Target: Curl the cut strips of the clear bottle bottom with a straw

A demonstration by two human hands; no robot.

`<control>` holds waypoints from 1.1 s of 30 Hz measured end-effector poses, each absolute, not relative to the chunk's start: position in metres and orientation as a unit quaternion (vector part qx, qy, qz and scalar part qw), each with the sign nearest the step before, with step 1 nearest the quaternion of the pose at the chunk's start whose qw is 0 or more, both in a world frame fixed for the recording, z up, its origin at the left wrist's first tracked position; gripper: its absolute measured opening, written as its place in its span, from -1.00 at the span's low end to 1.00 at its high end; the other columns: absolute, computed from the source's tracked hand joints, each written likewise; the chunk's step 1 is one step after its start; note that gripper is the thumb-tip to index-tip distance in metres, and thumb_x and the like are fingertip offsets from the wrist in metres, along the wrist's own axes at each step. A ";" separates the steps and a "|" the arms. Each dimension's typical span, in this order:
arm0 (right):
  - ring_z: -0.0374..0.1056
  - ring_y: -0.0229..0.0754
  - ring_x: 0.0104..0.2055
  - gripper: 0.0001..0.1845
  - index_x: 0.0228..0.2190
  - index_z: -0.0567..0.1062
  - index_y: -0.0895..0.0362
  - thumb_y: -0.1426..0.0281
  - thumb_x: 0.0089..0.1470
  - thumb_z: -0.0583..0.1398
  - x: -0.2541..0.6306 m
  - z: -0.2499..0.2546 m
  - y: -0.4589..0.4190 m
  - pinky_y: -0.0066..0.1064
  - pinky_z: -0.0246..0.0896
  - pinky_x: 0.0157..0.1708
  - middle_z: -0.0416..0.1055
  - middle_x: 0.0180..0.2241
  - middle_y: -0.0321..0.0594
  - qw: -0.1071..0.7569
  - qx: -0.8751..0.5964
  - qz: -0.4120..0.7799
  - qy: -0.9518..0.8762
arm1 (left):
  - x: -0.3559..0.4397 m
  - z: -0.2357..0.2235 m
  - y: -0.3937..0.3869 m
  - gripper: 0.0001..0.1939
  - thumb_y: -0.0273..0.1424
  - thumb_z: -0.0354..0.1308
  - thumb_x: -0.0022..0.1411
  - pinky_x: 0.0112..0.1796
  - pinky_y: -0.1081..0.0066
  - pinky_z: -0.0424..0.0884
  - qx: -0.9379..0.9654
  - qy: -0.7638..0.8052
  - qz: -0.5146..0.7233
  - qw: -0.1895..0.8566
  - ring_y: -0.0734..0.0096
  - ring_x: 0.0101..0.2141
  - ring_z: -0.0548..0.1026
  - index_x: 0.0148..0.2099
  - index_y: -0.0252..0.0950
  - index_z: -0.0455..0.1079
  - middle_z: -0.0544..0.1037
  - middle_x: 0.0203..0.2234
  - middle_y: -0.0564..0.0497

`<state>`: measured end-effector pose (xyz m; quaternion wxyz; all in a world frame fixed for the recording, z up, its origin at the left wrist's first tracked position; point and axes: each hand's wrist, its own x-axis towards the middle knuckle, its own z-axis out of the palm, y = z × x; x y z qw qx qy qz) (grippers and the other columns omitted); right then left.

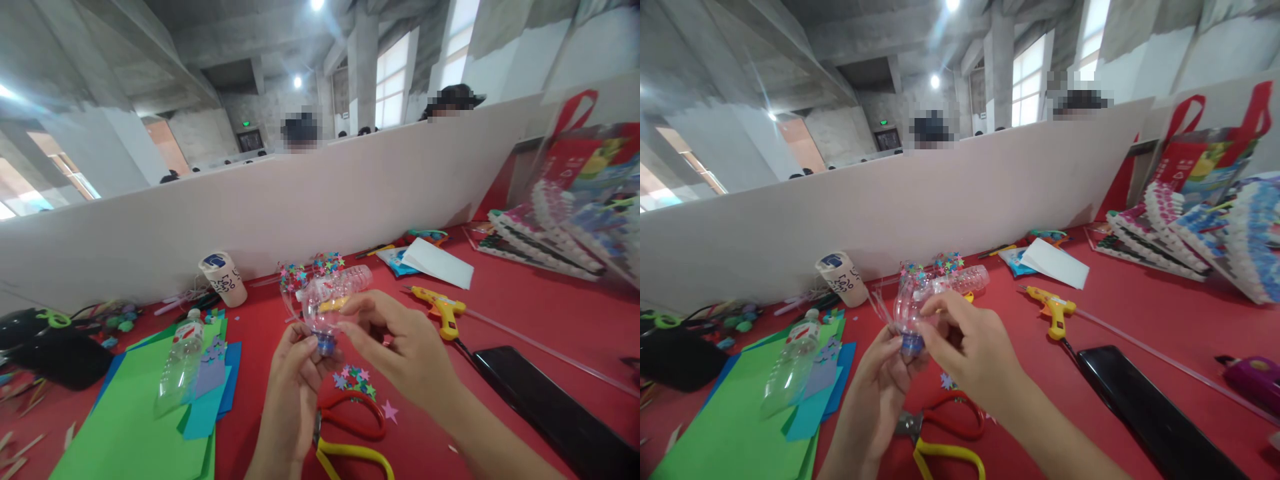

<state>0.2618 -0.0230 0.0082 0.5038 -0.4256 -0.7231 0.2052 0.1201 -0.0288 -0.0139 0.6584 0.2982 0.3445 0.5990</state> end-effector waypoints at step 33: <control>0.17 -0.33 -0.64 -0.90 -0.40 0.42 0.14 0.45 0.09 0.10 0.252 -0.002 -0.013 -0.52 0.02 -0.60 0.25 -0.65 -0.44 0.485 -0.427 0.216 -0.732 | 0.119 -0.014 -0.026 -0.87 -0.46 0.25 0.05 -0.28 0.32 0.49 0.251 0.342 0.599 0.679 0.42 -0.53 0.54 -0.35 -0.33 0.34 0.57 -0.52 0.04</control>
